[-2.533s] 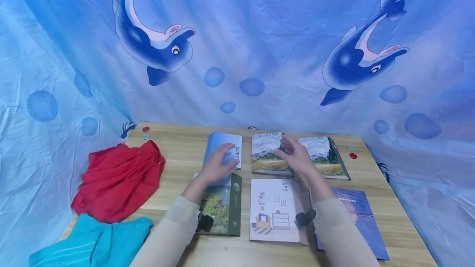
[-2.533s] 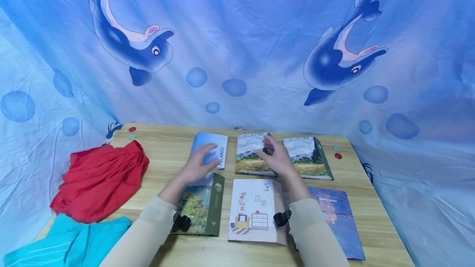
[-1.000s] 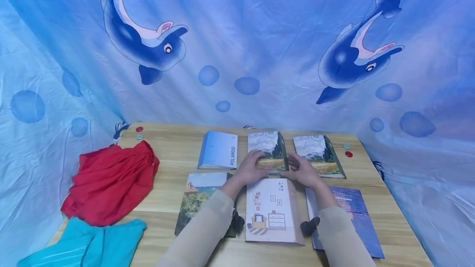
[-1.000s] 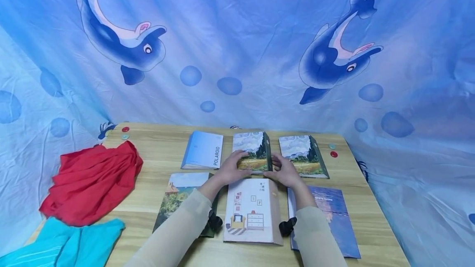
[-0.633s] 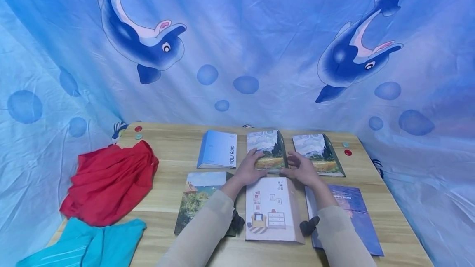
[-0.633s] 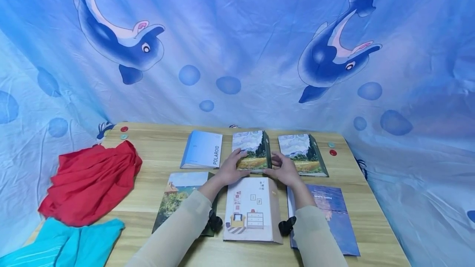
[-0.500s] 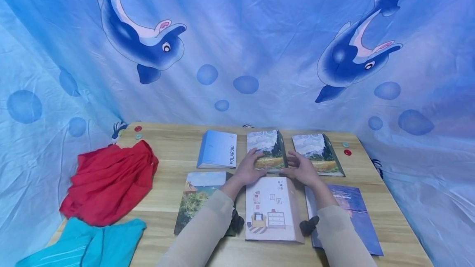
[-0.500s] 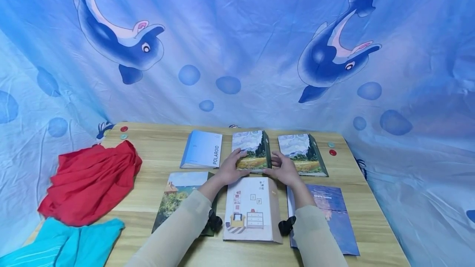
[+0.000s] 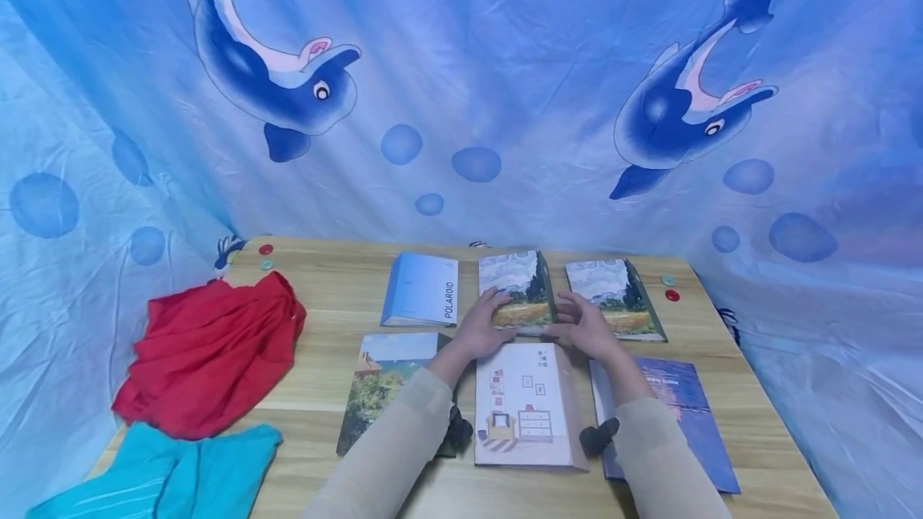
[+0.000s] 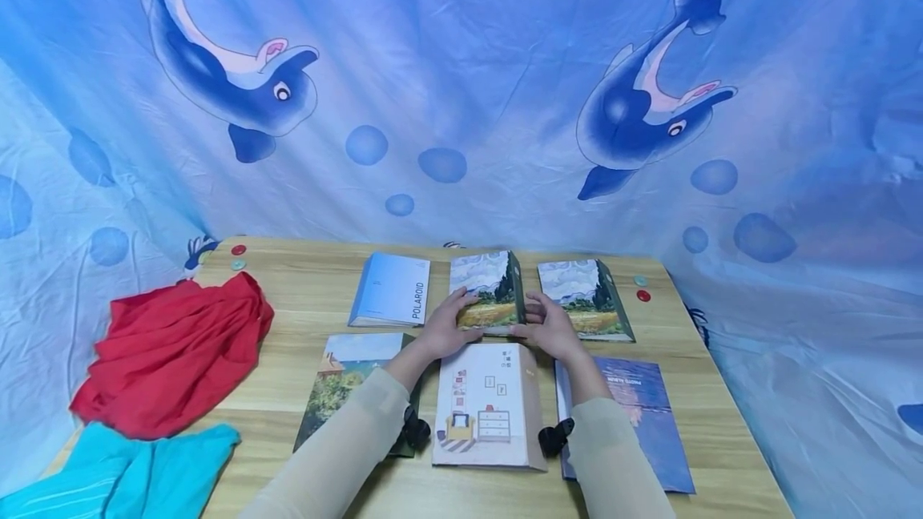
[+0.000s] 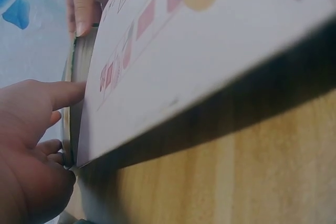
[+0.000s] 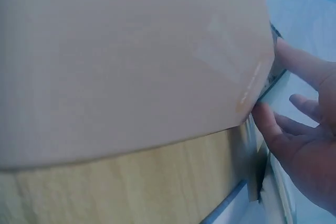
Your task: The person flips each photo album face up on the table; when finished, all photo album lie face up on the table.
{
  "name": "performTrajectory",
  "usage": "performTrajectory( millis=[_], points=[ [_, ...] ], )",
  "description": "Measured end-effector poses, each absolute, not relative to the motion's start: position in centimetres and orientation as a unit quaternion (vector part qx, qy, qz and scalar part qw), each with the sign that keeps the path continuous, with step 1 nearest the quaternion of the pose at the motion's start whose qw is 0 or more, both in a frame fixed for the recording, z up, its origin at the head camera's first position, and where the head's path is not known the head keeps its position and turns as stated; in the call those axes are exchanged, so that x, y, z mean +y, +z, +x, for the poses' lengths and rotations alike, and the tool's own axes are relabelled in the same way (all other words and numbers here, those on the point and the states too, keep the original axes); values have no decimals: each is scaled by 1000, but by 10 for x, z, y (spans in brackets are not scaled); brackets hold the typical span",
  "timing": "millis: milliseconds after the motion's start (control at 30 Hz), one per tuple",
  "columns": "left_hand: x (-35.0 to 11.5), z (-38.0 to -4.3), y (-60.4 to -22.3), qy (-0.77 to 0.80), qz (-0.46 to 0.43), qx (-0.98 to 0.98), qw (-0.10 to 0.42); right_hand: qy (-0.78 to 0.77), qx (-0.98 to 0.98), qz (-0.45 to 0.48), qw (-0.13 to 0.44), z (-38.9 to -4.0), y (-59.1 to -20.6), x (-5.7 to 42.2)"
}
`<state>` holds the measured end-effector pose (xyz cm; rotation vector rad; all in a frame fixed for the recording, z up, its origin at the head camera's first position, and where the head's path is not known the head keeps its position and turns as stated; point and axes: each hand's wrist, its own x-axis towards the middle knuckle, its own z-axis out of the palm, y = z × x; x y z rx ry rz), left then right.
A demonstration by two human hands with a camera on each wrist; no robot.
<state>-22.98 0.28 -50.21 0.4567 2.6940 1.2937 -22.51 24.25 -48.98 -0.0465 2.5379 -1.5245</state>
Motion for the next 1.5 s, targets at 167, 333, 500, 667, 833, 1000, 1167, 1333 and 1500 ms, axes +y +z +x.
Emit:
performTrajectory(
  millis=[167, 333, 500, 667, 833, 1000, 1167, 1333, 1500],
  points=[
    [3, -228, -502, 439, 144, 885, 56, -513, 852, -18, 102, -225, -489, 243],
    [4, -226, -504, 443, 140, 882, 74, -523, 846, -20, 103, -224, -487, 244],
    [4, -225, -502, 446, 150, 878, 83, -542, 835, -42, 83, -227, -481, 243],
    [6, -226, -502, 449, 156, 876, 85, -553, 829, -38, 71, -227, -477, 244],
    [8, -225, -501, 454, 160, 872, 89, -560, 824, -50, 67, -226, -475, 244],
    [10, -221, -498, 469, 160, 864, 85, -564, 821, -56, 67, -225, -473, 242],
    [16, -220, -496, 497, 154, 850, 85, -581, 809, -67, 53, -222, -466, 239],
    [22, -219, -494, 530, 143, 831, 90, -590, 803, -76, 33, -219, -460, 235],
    [23, -218, -490, 561, 141, 811, 91, -600, 797, -69, 5, -217, -455, 231]
  ],
)
